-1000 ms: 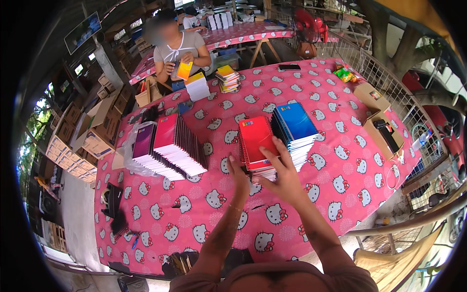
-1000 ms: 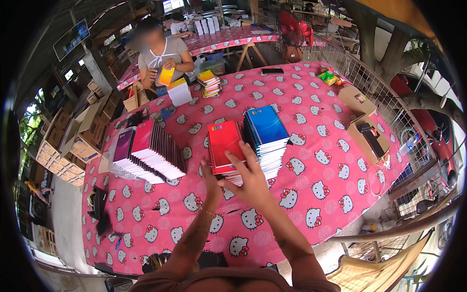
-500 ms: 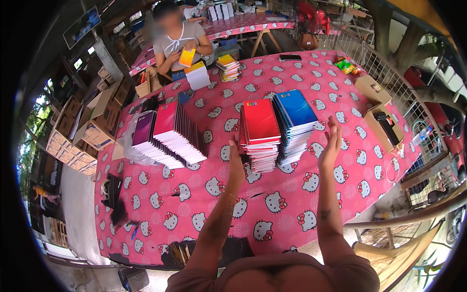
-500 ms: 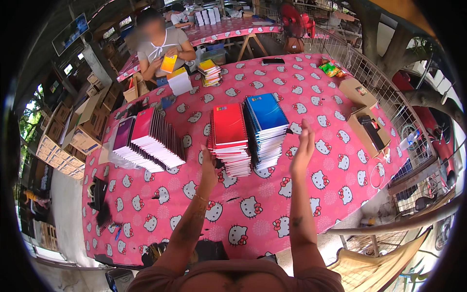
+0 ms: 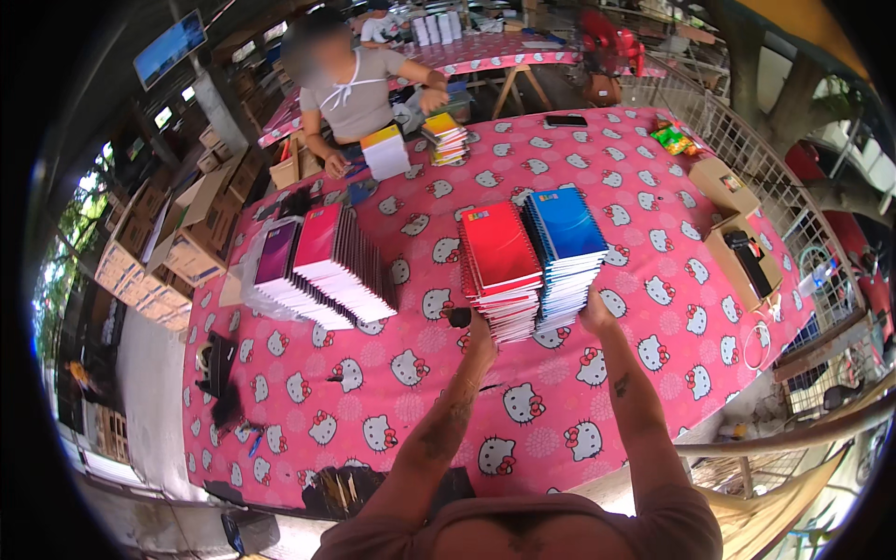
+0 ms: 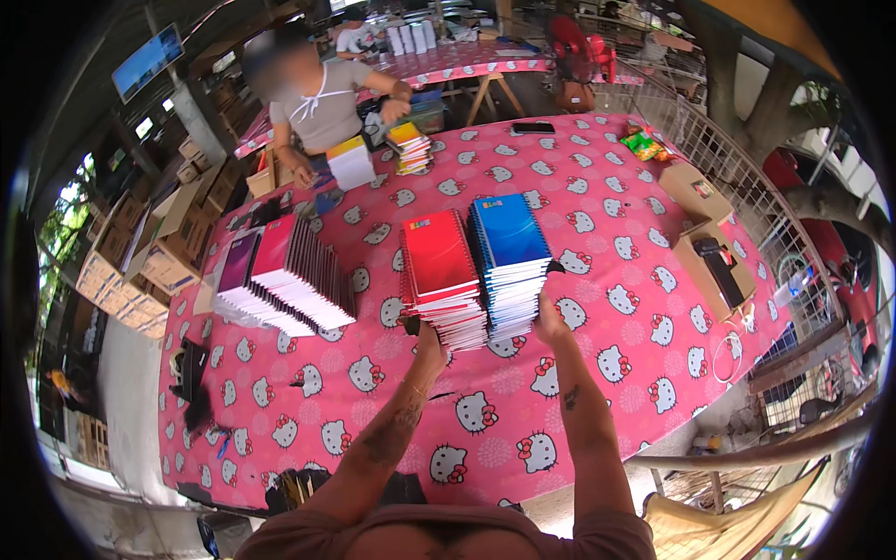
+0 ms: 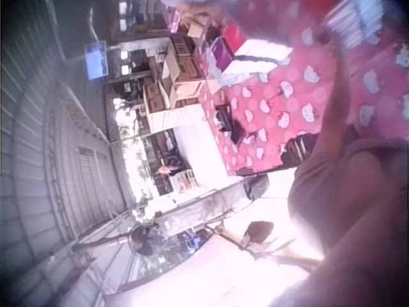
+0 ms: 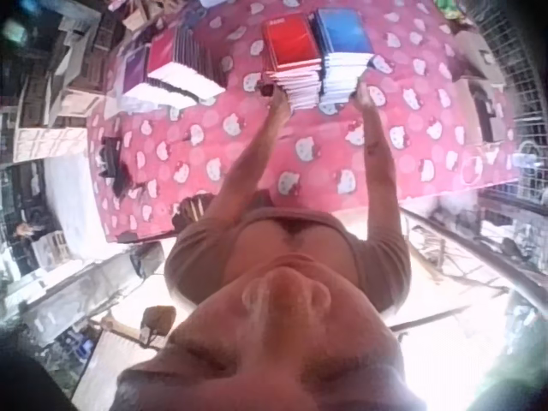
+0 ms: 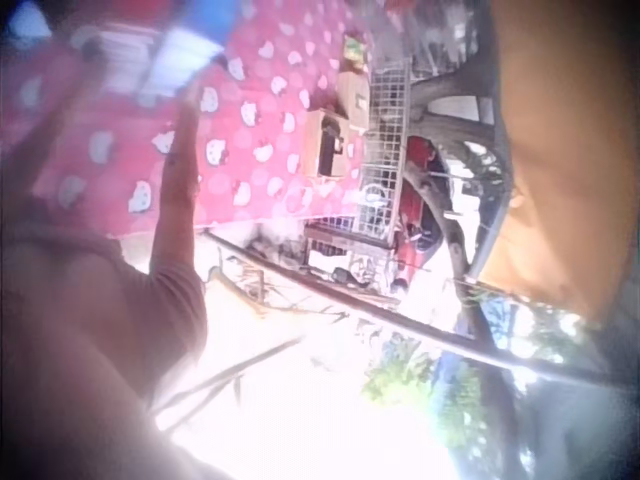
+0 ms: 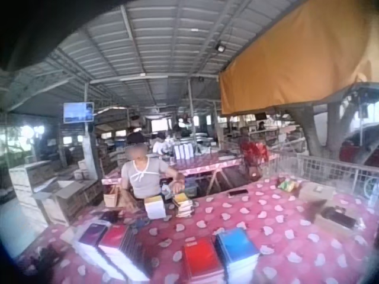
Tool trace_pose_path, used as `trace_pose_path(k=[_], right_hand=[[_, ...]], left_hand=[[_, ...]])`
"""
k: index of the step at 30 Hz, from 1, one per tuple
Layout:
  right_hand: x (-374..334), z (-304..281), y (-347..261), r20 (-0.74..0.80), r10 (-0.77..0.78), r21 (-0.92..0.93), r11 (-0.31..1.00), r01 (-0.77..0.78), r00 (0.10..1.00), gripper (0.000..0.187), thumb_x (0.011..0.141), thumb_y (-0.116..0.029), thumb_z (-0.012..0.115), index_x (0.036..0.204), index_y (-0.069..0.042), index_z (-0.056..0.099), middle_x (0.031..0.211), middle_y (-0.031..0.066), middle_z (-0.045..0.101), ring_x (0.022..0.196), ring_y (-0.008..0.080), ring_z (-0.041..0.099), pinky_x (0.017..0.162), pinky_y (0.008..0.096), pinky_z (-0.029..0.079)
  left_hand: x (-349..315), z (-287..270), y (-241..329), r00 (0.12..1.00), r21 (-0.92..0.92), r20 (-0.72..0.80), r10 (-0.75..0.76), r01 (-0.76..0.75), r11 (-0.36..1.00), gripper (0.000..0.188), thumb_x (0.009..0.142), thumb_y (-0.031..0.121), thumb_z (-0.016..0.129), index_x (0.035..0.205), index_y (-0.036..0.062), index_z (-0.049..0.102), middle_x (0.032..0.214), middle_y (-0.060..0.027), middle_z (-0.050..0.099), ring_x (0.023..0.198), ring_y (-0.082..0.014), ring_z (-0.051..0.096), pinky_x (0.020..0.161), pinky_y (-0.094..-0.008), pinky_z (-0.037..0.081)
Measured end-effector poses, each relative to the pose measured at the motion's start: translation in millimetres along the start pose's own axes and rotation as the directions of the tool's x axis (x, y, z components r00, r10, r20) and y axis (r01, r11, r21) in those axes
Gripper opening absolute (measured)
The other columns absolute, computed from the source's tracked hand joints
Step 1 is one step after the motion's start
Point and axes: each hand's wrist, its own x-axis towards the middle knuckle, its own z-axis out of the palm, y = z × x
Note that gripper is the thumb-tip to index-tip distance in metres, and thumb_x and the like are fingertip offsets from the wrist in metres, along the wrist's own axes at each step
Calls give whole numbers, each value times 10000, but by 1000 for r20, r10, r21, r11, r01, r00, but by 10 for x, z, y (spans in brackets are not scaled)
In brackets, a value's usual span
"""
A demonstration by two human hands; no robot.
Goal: The person sorts through a stack of red notebooks on a table, marking each one with a blue pen and then restacking them.
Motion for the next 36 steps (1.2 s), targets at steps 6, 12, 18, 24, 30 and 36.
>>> trace_pose_path(k=[6, 12, 18, 24, 30, 36], right_hand=[[53, 123, -735, 231, -232, 13, 972, 236, 945, 763, 914, -650, 342, 1388, -55, 389, 1382, 98, 474, 1252, 249, 458, 1056, 413, 341], [-111, 708, -1334, 203, -114, -48, 991, 126, 972, 721, 866, -671, 446, 1227, -55, 548, 1143, 85, 628, 999, 207, 609, 887, 374, 488], [-76, 612, -1371, 231, -221, -39, 971, 236, 947, 691, 920, -615, 393, 1351, -77, 441, 1237, 95, 574, 1086, 209, 567, 950, 369, 449], [-1020, 737, -1269, 39, -788, -9, 614, 789, 614, 542, 993, -428, 349, 1326, -10, 440, 1264, 121, 516, 1165, 233, 488, 1040, 394, 311], [-1486, 1615, 567, 563, -171, -451, 756, 474, 808, 645, 916, -612, 404, 1019, -11, 617, 1022, 98, 609, 957, 214, 591, 893, 362, 471], [16, 2482, 1308, 292, 128, -380, 925, -8, 948, 722, 925, -627, 341, 1459, -145, 275, 1505, 117, 275, 1397, 252, 242, 1110, 489, 173]], left_hand=[[-7, 288, 835, 990, 216, -4, 142, -138, 967, 821, 931, 658, 281, 1490, 70, 154, 1530, -79, 208, 1391, -198, 194, 1130, -333, 146], [-114, 1210, 1219, 939, 184, 253, 233, -283, 941, 834, 909, 682, 298, 1468, 71, 194, 1495, -95, 238, 1350, -208, 237, 1106, -351, 205], [-202, 1056, 1233, 950, 282, 166, 265, -303, 910, 756, 946, 597, 325, 1468, 62, 210, 1487, -141, 257, 1371, -240, 229, 1115, -353, 191], [-868, -977, 1453, 710, 690, -162, 685, -415, 593, 476, 961, 331, 505, 1334, 45, 429, 1257, -169, 470, 1133, -267, 509, 912, -379, 434], [-1113, -2362, 1689, 698, 927, -240, 675, -40, 372, 425, 937, 352, 523, 1240, 56, 521, 1063, -202, 571, 1014, -334, 581, 844, -413, 471], [-498, -2894, 2568, 719, 923, -206, 663, -83, 377, 610, 945, 541, 390, 1238, 25, 528, 1062, -190, 606, 931, -300, 599, 822, -417, 466]])
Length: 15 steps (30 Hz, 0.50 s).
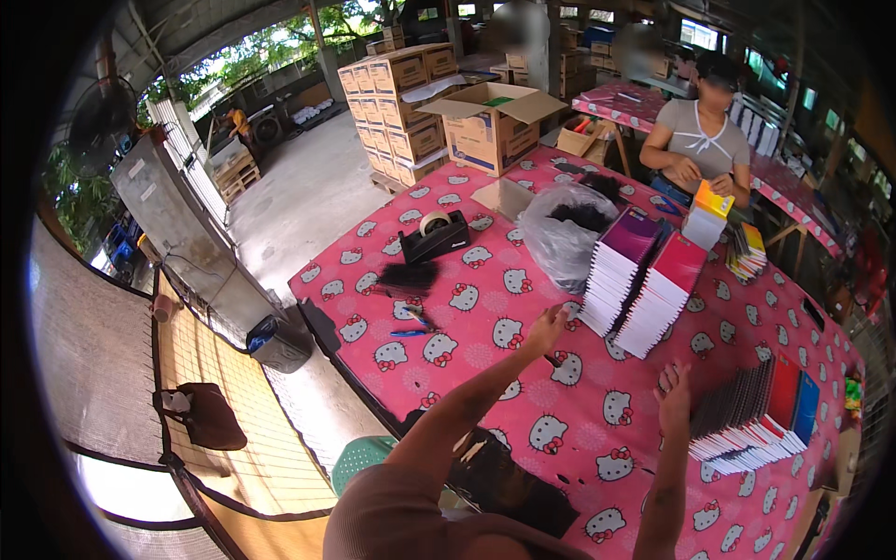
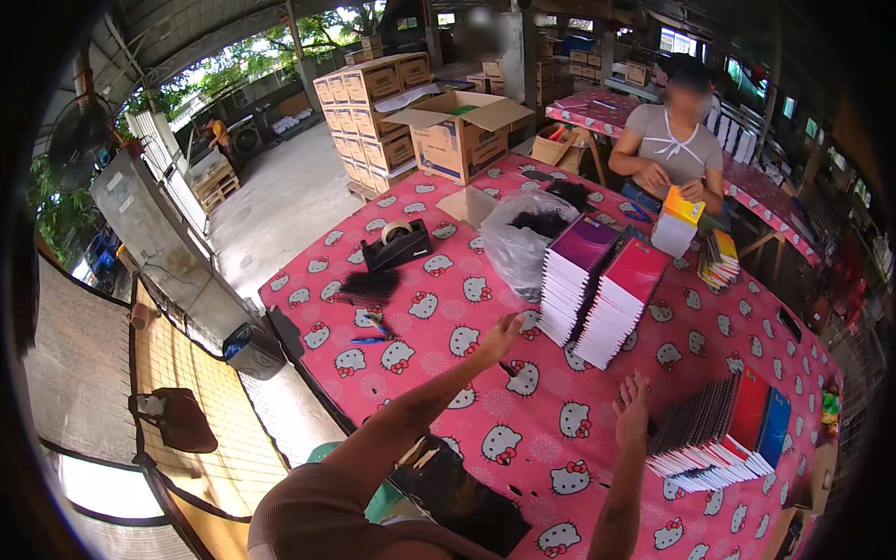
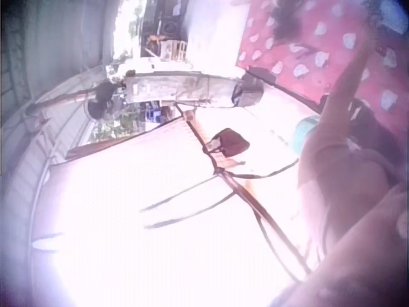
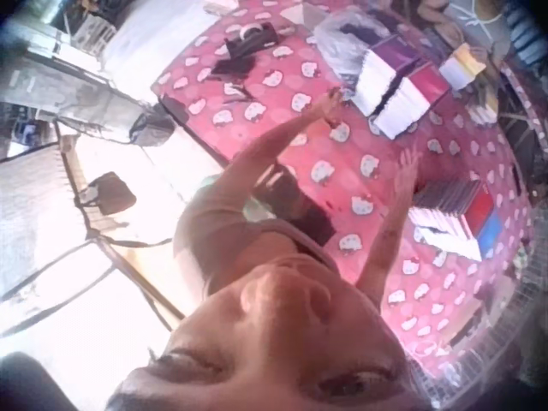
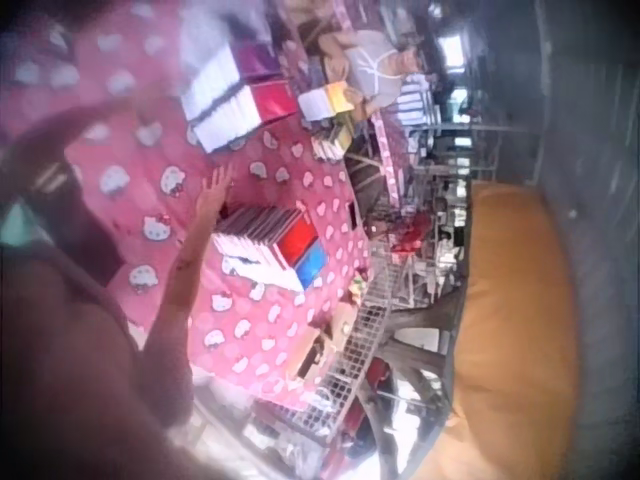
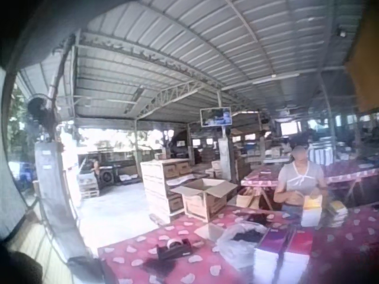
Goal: The person sorts through a stack of red notebooks on a table, marking each one with a blue pen and then restacking them.
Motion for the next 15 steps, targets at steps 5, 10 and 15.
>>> trace_pose_path(k=[5, 10, 15], right_hand=[[1189, 482, 208, -69, 153, 102, 984, -145, 986, 869, 809, -776, 353, 1484, -250, 202, 1529, 77, 217, 1350, 265, 264, 1016, 473, 240], [1452, 474, -119, -55, 43, 464, 886, -13, 998, 678, 944, -589, 284, 1353, -66, 418, 1267, 106, 540, 1057, 263, 582, 852, 429, 504], [1579, 471, -11, 72, 25, 476, 878, -57, 997, 568, 955, -489, 338, 1243, -34, 518, 1190, 118, 595, 1078, 272, 582, 922, 431, 484]], left_hand=[[903, -237, -502, 869, -181, 397, -297, 391, 902, 748, 918, 657, 335, 1246, 13, 530, 974, -133, 612, 866, -219, 561, 787, -346, 452], [1146, 411, 54, 728, -234, 649, -220, 467, 853, 684, 911, 642, 354, 1257, 87, 553, 961, -21, 632, 798, -133, 551, 743, -292, 433], [1238, 650, -107, 678, -671, 427, 598, -206, 712, 455, 1008, 226, 334, 1419, 33, 300, 1296, -114, 501, 1150, -160, 492, 972, -295, 403]])
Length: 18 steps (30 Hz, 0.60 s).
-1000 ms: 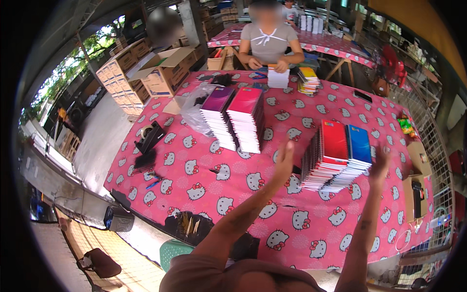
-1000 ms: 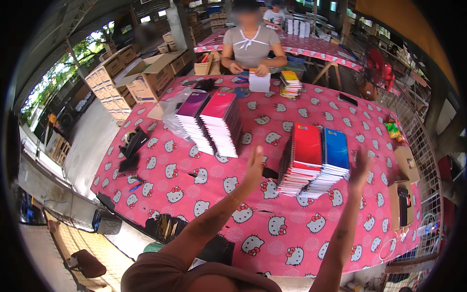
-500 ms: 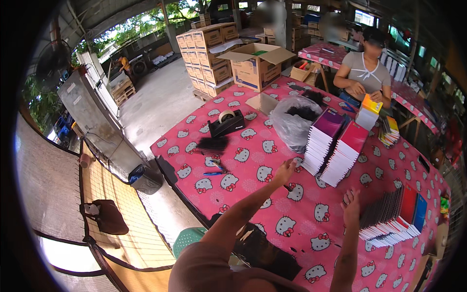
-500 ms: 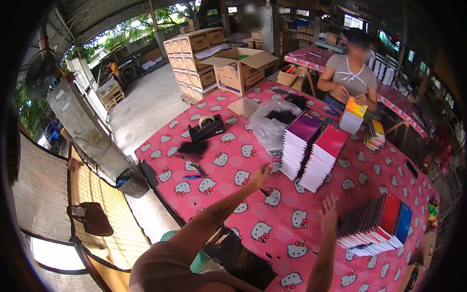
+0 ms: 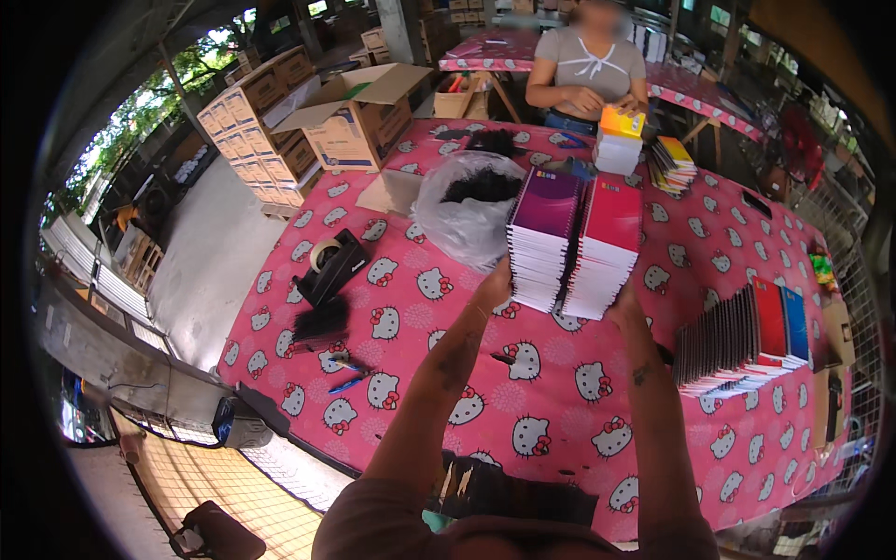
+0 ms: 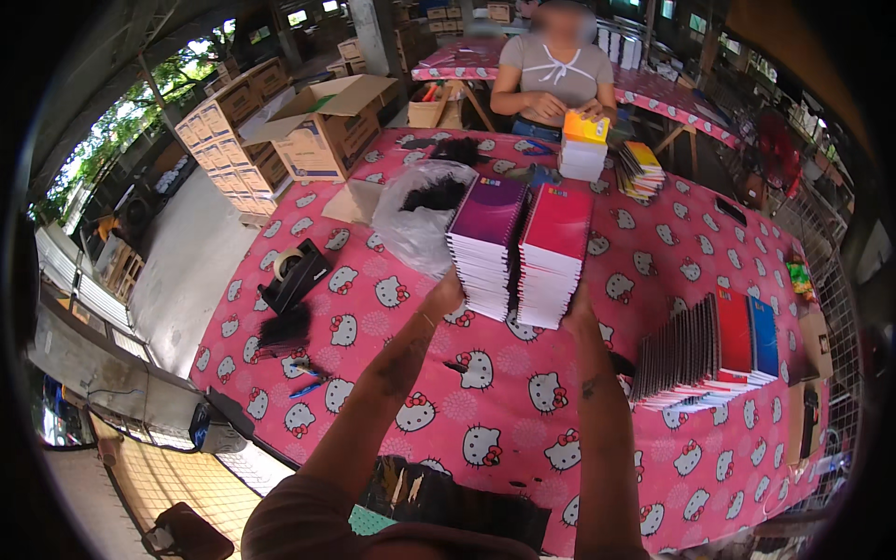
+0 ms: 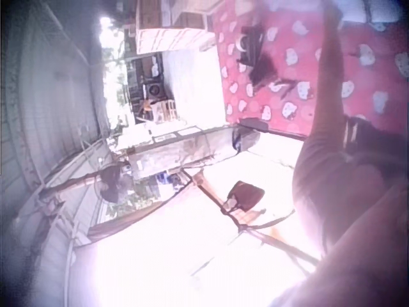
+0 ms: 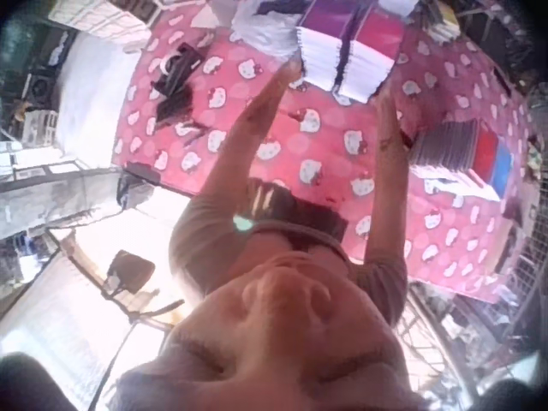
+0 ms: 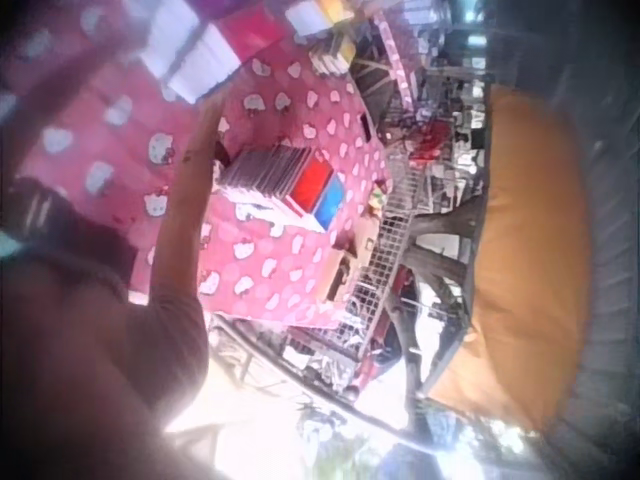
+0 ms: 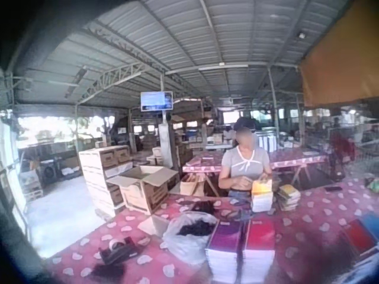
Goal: The person sorts through a stack of red notebooks on a table, marking each one with a blue pen and then restacking them.
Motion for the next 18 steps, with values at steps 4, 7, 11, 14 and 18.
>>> trace_pose_path(k=[4, 7, 11, 14, 18], right_hand=[[-61, 68, 36, -138, -52, -75, 996, 42, 989, 576, 956, -487, 335, 1262, -29, 503, 1201, 118, 591, 1067, 273, 587, 925, 434, 484], [-203, 403, 256, -152, -24, -111, 994, 7, 988, 574, 959, -485, 330, 1265, -31, 504, 1209, 116, 589, 1065, 271, 589, 936, 426, 478], [-425, 241, 342, -194, -4, -54, 998, -7, 981, 578, 960, -498, 323, 1268, -46, 509, 1227, 110, 581, 1087, 260, 575, 942, 414, 472], [-575, 237, 569, -146, -23, -90, 996, 10, 989, 592, 958, -521, 318, 1271, -57, 512, 1235, 107, 578, 1109, 251, 559, 950, 409, 461], [-772, 518, 787, -118, -61, -82, 995, 51, 991, 627, 952, -571, 319, 1279, -70, 508, 1241, 110, 572, 1117, 245, 546, 964, 399, 441]], left_hand=[[-56, 148, -87, 993, -264, -82, -83, 59, 963, 346, 957, 78, 408, 1296, 11, 429, 1189, -102, 578, 1114, -207, 544, 958, -350, 450], [-244, -6, 151, 854, -671, -137, -502, 293, 681, 330, 972, 187, 415, 1251, 26, 493, 1158, -93, 609, 1077, -219, 585, 933, -372, 474], [-363, 351, 624, 689, -656, -220, -690, 420, 628, 508, 996, 431, 335, 1252, 42, 535, 1144, -77, 639, 1071, -215, 605, 947, -344, 475], [-664, 280, 675, 603, -684, -295, -741, 409, 605, 512, 980, 445, 362, 1199, 25, 557, 1140, -90, 639, 1053, -237, 611, 959, -375, 471], [-1079, 120, 641, 783, -449, -305, -542, 384, 807, 460, 978, 393, 387, 1224, 32, 533, 1189, -93, 607, 1078, -237, 579, 978, -394, 446]])
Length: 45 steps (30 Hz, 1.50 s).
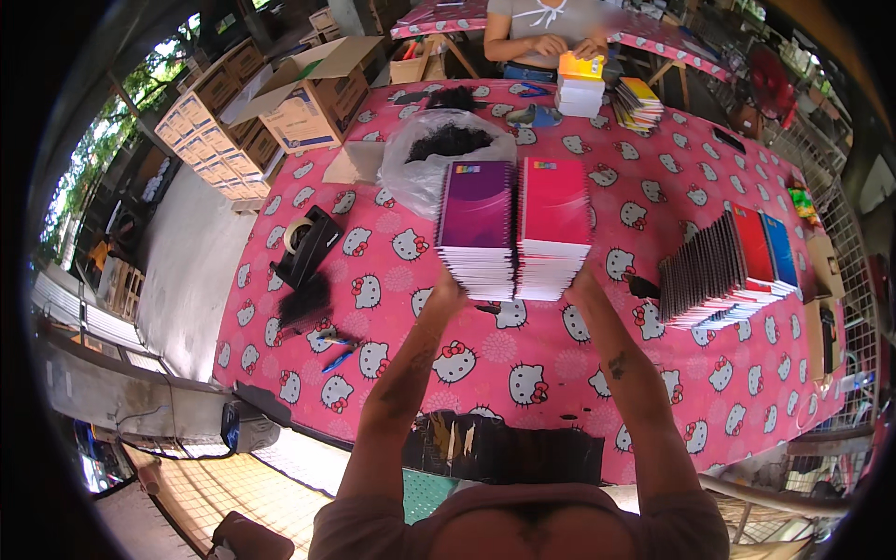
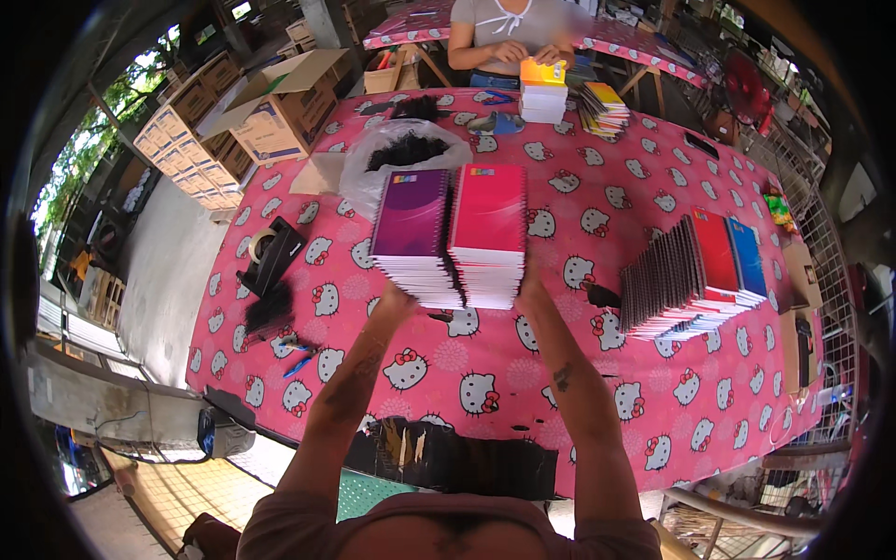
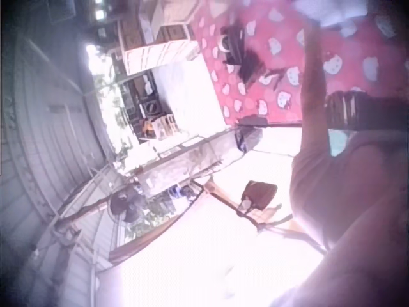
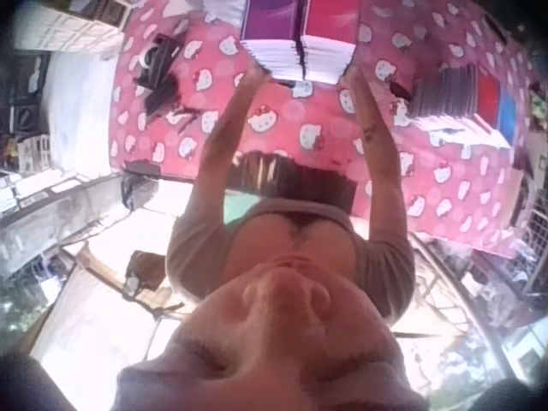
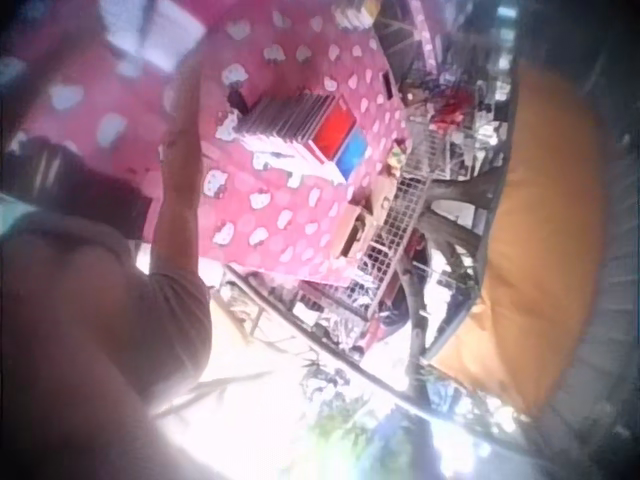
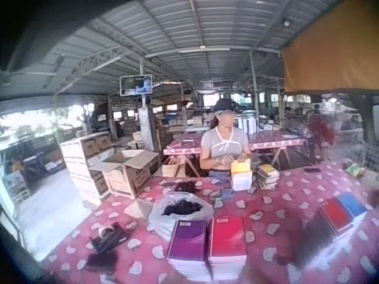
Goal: The person sorts through a stack of red notebooks on a table, marking each one with a blue pen and then restacking them.
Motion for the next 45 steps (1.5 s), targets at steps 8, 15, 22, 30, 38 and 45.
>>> trace_pose_path(k=[8, 15, 22, 30, 38, 45], right_hand=[[-94, 558, 124, 175, 91, 144, 983, -117, 980, 659, 936, -602, 338, 1293, -69, 491, 1249, 117, 559, 1109, 256, 550, 964, 408, 440], [-69, 575, 173, 195, 144, 102, 981, -166, 970, 681, 944, -629, 283, 1329, -97, 461, 1269, 108, 542, 1133, 252, 532, 988, 403, 414], [-223, 785, 91, 252, 148, 97, 979, -177, 956, 717, 926, -633, 322, 1345, -64, 446, 1305, 137, 529, 1166, 271, 532, 996, 423, 430], [-284, 1047, -643, 291, -55, -84, 993, 82, 955, 910, 815, -771, 391, 1386, -64, 409, 1365, 120, 477, 1223, 259, 471, 1047, 390, 356], [-583, 1221, -785, 317, -1, -143, 989, 49, 948, 960, 784, -803, 394, 1423, -86, 365, 1439, 122, 395, 1299, 251, 396, 1067, 381, 316], [-1763, 157, -246, 173, -171, -514, 825, 237, 970, 446, 884, -321, 628, 1214, -27, 568, 1183, 44, 590, 1100, 143, 525, 953, 305, 380]], left_hand=[[-19, -601, 212, 992, 80, 86, 87, -94, 992, 449, 971, 367, 413, 1278, 47, 486, 1249, -73, 564, 1140, -222, 534, 984, -389, 430], [-99, -560, 307, 985, -267, -27, -172, 158, 951, 430, 972, 337, 414, 1299, 64, 469, 1299, -70, 527, 1186, -231, 499, 1021, -395, 389], [-134, -615, 303, 990, -253, -82, -117, 93, 963, 460, 973, 333, 427, 1339, 55, 441, 1332, -79, 512, 1203, -231, 498, 1029, -390, 390], [-164, 133, 1661, 995, -337, 97, -12, 44, 940, 639, 904, 596, 462, 1219, 46, 546, 1171, -111, 611, 1005, -225, 601, 884, -383, 493], [-118, 136, 1708, 988, -141, 153, 8, 13, 990, 823, 878, 683, 405, 1314, -11, 479, 1274, -135, 565, 1042, -226, 590, 919, -352, 468], [-2303, -476, 1049, 816, 341, -468, 341, -189, 921, 605, 910, 530, 510, 1247, 27, 510, 1074, -78, 607, 978, -178, 589, 795, -304, 451]])
